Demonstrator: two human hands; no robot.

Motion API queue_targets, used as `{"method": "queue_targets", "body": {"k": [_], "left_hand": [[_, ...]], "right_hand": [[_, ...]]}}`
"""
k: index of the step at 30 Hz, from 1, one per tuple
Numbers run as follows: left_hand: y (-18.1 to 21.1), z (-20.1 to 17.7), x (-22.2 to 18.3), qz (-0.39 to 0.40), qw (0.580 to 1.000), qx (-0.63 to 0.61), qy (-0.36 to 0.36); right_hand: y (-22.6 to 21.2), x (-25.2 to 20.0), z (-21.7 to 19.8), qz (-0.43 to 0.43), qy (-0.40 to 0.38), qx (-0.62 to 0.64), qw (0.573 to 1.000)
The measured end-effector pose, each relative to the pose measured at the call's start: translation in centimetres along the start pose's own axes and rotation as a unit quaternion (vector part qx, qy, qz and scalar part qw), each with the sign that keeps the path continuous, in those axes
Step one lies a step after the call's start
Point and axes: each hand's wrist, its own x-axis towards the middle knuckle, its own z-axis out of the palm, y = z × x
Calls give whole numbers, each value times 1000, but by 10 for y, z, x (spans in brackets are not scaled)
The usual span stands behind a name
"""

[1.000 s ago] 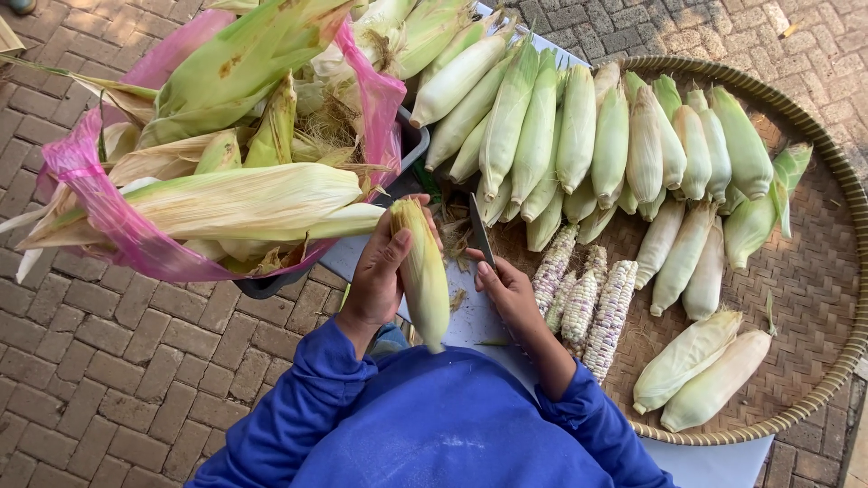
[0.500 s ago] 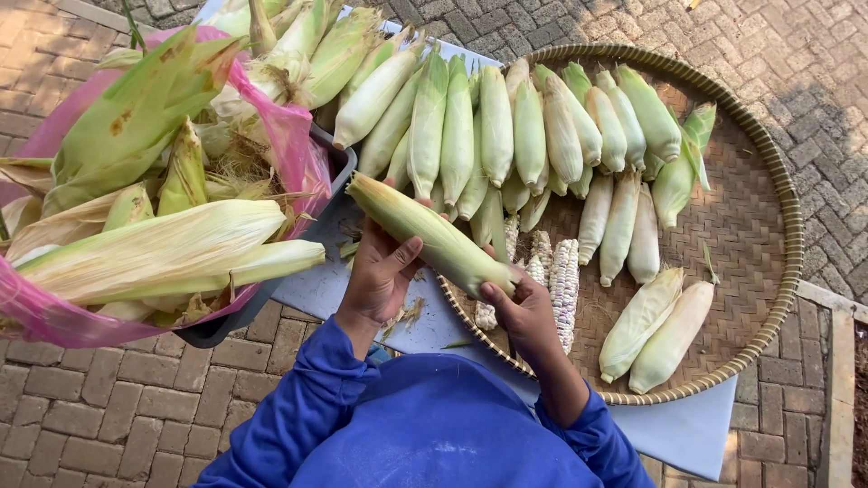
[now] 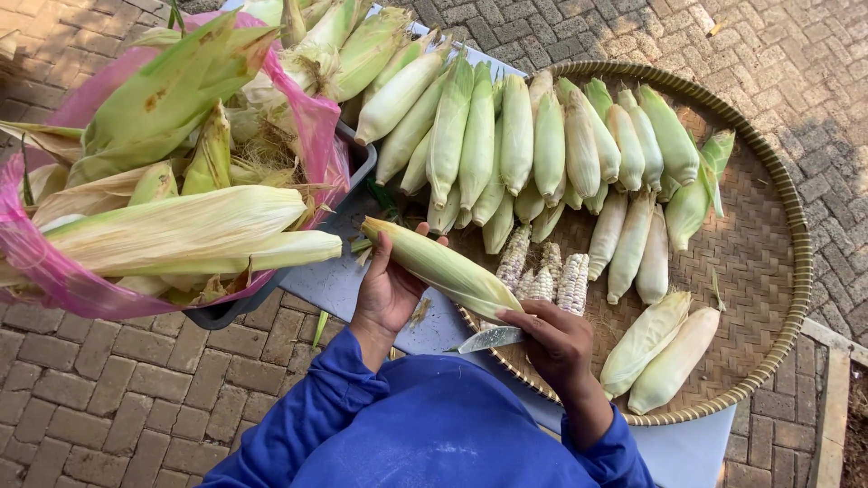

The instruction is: Peeling and trimming husks from corn cobs using hands and a small knife.

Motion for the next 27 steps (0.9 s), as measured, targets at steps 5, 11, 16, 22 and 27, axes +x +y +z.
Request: {"method": "queue_targets", "body": {"k": [5,11,16,22,27], "left_hand": [[-6,-31,6,55,998,12,5],[0,-85,14,85,989,7,120],[9,-96,14,31,994,-76,74],[33,-98,3,34,988,-107,106],[47,-156,-3,65,980,-101,160]], "right_hand": [[-13,4,4,16,2,10,1000],[-7,-11,13,62,-34,49,996],[-12,-9,22,88,4,30,996],[-13,15,12,35,148,44,987],[20,30,43,104,235,77,963]]}}
